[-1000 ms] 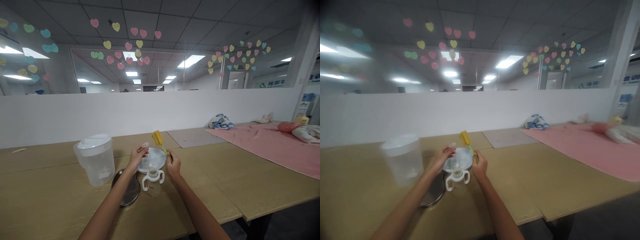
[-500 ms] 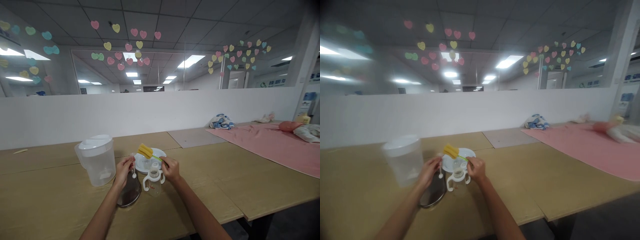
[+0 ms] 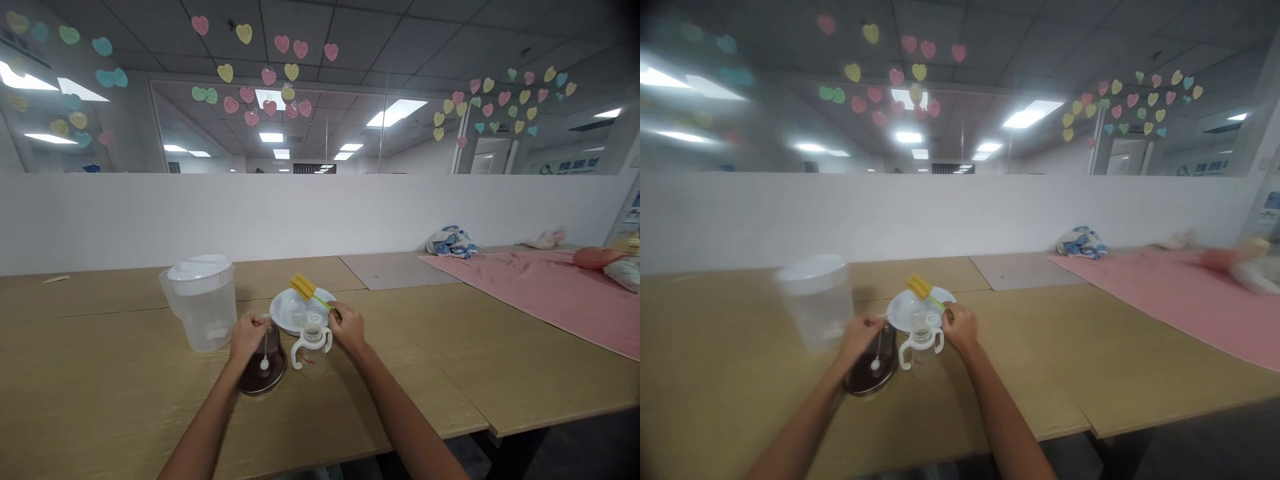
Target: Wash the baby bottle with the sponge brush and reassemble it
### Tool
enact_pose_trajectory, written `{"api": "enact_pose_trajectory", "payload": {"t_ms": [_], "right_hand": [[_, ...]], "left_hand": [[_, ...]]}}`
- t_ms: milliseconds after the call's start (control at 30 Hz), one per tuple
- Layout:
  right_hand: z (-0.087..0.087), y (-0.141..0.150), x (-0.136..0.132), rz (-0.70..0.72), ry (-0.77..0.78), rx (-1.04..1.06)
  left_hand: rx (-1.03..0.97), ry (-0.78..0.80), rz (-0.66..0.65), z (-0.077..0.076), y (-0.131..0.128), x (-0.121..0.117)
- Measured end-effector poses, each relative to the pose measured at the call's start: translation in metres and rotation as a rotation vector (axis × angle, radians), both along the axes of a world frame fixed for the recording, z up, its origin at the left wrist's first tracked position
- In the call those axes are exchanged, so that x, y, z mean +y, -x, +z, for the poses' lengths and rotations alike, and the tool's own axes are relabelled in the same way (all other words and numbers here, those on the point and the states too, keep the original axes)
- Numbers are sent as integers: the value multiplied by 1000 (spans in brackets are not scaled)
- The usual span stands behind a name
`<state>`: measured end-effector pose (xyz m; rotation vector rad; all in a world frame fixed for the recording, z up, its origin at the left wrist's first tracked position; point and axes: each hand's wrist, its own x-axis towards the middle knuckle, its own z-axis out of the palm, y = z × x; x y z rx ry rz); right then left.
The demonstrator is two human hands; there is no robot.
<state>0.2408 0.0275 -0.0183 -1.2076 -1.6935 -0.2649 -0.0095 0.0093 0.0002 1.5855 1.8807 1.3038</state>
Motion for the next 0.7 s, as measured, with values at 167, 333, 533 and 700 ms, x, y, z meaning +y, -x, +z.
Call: {"api": "enact_pose_trajectory", "payload": {"t_ms": [167, 333, 533, 700], "right_hand": [[0, 0, 1, -43, 12, -5], [-2, 0, 6, -135, -18, -4], [-1, -5, 13, -291, -6, -165], [3, -8, 11, -375, 11, -236]], "left_hand": [[144, 112, -13, 0, 6, -6], [258, 167, -56, -1, 3, -10], [385, 65, -60, 2, -5, -12], [634, -126, -82, 3, -17, -18]]}}
